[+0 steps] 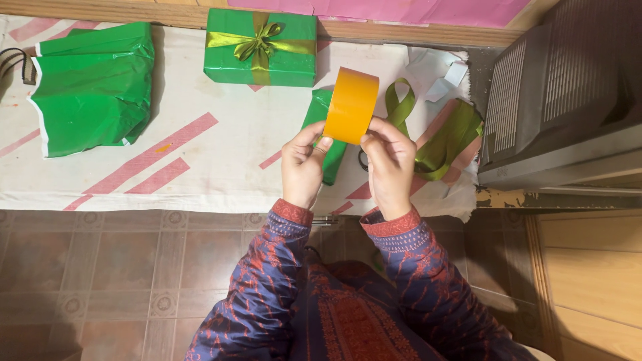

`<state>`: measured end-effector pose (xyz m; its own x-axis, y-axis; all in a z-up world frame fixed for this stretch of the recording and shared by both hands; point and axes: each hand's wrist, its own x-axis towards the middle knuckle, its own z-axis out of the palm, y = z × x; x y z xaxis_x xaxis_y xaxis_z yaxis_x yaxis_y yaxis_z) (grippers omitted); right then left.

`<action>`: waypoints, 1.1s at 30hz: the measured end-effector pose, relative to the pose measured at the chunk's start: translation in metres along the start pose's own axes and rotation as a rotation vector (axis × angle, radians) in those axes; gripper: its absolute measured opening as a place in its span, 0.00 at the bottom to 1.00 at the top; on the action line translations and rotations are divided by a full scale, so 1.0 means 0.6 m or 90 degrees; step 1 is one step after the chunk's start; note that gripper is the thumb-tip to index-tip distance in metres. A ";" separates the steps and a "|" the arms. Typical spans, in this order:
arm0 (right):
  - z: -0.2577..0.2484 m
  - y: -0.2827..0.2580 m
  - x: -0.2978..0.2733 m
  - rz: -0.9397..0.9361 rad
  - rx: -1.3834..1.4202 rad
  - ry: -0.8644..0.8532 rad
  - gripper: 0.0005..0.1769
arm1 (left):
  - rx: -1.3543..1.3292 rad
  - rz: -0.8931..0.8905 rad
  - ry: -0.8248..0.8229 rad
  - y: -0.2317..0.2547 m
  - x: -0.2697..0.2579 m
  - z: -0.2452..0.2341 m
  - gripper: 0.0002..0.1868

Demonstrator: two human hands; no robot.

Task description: The person wraps a rectangular gift box with green wrapping paper on a table. They fold the paper edges, smooth the surface, and secure the seams with yellow tape. The person uses scissors to cut the tape and continues taping the package until the clip ends.

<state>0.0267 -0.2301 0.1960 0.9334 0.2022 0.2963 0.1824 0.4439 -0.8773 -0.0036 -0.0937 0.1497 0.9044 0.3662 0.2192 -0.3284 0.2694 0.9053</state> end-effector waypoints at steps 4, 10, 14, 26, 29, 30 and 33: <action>0.006 -0.006 0.000 -0.010 0.036 -0.009 0.18 | -0.016 -0.001 0.017 0.009 0.001 0.003 0.15; 0.010 -0.009 0.002 -0.143 -0.165 -0.020 0.15 | -0.063 -0.018 0.013 0.019 -0.008 0.012 0.17; 0.013 -0.014 -0.001 -0.156 -0.221 -0.017 0.15 | -0.066 -0.016 0.008 0.023 -0.011 0.012 0.17; 0.001 -0.010 -0.001 -0.098 -0.216 -0.069 0.13 | -0.108 0.011 -0.010 0.031 -0.018 0.006 0.14; 0.000 -0.010 0.000 -0.078 -0.136 -0.102 0.10 | -0.064 0.016 -0.032 0.041 -0.018 0.004 0.16; 0.000 -0.012 -0.002 -0.059 -0.108 -0.100 0.10 | -0.057 0.015 -0.041 0.046 -0.019 0.003 0.15; 0.000 -0.021 -0.007 -0.039 -0.064 -0.094 0.11 | 0.059 0.073 -0.054 0.063 -0.024 -0.003 0.14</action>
<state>0.0205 -0.2367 0.2057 0.8655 0.3074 0.3956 0.2735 0.3717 -0.8871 -0.0292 -0.0872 0.1799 0.8837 0.3123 0.3487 -0.4073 0.1456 0.9016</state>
